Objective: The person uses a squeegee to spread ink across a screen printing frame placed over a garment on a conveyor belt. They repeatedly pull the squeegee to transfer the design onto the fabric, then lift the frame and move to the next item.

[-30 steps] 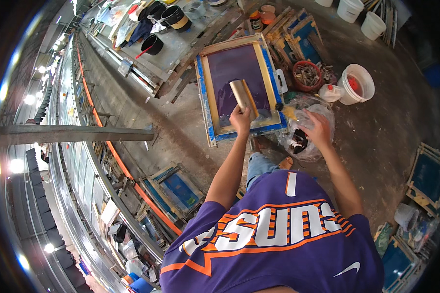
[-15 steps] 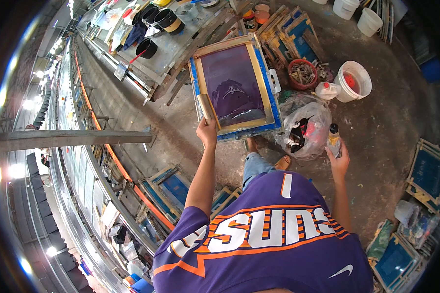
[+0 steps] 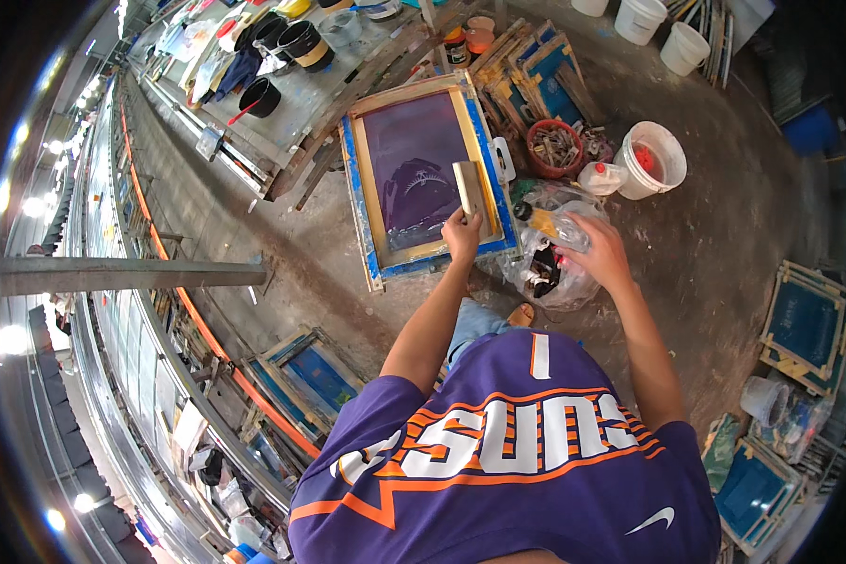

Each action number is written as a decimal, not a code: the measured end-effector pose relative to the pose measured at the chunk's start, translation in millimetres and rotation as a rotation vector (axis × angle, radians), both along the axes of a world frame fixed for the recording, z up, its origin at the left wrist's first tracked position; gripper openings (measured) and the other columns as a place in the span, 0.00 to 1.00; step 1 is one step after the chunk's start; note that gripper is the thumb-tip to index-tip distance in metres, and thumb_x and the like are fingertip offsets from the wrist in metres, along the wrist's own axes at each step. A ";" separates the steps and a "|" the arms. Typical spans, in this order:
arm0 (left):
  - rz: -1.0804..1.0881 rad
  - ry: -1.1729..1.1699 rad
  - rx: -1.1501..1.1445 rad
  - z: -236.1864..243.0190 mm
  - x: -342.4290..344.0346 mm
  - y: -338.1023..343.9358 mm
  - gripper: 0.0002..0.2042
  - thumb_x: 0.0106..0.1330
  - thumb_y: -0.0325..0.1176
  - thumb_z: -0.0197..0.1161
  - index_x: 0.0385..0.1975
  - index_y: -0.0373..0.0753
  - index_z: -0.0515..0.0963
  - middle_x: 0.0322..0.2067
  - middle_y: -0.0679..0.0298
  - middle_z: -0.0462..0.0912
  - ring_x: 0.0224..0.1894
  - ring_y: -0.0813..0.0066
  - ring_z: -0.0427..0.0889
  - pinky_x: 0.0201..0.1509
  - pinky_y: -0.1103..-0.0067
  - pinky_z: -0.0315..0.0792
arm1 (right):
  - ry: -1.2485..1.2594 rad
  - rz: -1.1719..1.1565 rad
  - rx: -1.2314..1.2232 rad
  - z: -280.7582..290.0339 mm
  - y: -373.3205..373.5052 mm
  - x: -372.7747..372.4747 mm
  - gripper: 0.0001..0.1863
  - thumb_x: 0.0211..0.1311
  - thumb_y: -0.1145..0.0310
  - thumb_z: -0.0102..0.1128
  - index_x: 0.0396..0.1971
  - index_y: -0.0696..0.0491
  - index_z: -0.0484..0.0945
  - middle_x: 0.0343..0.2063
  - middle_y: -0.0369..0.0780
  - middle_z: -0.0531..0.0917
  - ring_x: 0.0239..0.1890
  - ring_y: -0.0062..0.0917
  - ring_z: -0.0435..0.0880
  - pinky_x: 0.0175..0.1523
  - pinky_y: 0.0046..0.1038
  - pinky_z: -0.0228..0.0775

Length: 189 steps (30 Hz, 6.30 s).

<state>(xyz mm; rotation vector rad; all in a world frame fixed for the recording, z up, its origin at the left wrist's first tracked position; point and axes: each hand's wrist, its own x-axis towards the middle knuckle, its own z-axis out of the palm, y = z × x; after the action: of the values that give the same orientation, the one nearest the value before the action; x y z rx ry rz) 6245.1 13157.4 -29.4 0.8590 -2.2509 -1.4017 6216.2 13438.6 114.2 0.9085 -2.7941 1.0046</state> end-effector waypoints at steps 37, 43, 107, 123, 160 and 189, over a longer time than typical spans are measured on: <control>0.189 -0.076 -0.263 15.9 87.9 -124.5 0.14 0.56 0.38 0.70 0.37 0.36 0.83 0.22 0.50 0.82 0.24 0.59 0.83 0.33 0.65 0.73 | -0.123 0.186 0.230 -45.6 -90.5 -15.0 0.35 0.45 0.52 0.79 0.56 0.44 0.81 0.40 0.41 0.79 0.48 0.38 0.78 0.51 0.35 0.72; 0.170 0.047 -0.060 18.7 1.5 -31.8 0.14 0.56 0.37 0.69 0.39 0.37 0.84 0.25 0.51 0.85 0.28 0.59 0.87 0.35 0.67 0.75 | -0.078 -0.083 -0.208 -53.0 -27.7 10.7 0.34 0.49 0.59 0.78 0.58 0.51 0.78 0.49 0.44 0.82 0.52 0.39 0.80 0.58 0.38 0.71; -0.056 -0.173 0.327 12.3 135.6 -156.7 0.29 0.67 0.60 0.62 0.46 0.34 0.84 0.33 0.56 0.87 0.36 0.68 0.85 0.42 0.70 0.77 | -0.245 -0.648 -0.149 -157.2 -51.0 -114.3 0.15 0.63 0.68 0.58 0.46 0.59 0.80 0.45 0.48 0.84 0.51 0.42 0.80 0.61 0.37 0.67; -0.215 0.374 0.901 324.7 174.5 -258.6 0.25 0.74 0.52 0.58 0.55 0.34 0.75 0.44 0.65 0.82 0.44 0.79 0.82 0.49 0.75 0.78 | -0.577 -0.182 -0.946 215.1 -124.3 -22.3 0.25 0.73 0.61 0.54 0.67 0.50 0.68 0.37 0.32 0.74 0.31 0.11 0.66 0.33 0.13 0.61; 0.687 0.830 0.674 372.0 201.4 -1024.7 0.16 0.74 0.44 0.59 0.45 0.36 0.78 0.39 0.67 0.83 0.40 0.79 0.82 0.44 0.77 0.78 | -0.916 0.503 -0.608 257.1 -1220.8 -229.9 0.12 0.68 0.66 0.61 0.48 0.53 0.77 0.32 0.33 0.81 0.29 0.12 0.73 0.32 0.16 0.62; 0.594 0.727 0.601 382.4 -55.4 -1813.5 0.23 0.73 0.50 0.60 0.53 0.34 0.76 0.38 0.70 0.80 0.38 0.84 0.76 0.42 0.82 0.71 | -0.934 0.375 -0.825 241.3 -1966.2 -461.0 0.12 0.67 0.63 0.61 0.48 0.47 0.76 0.35 0.33 0.82 0.31 0.13 0.74 0.35 0.18 0.59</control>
<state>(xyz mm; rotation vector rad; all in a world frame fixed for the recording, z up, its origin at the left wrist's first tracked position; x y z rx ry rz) 6189.7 11343.8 353.0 0.8822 -0.9458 -1.7143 5755.2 11472.4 355.5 0.9710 -2.1980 2.9375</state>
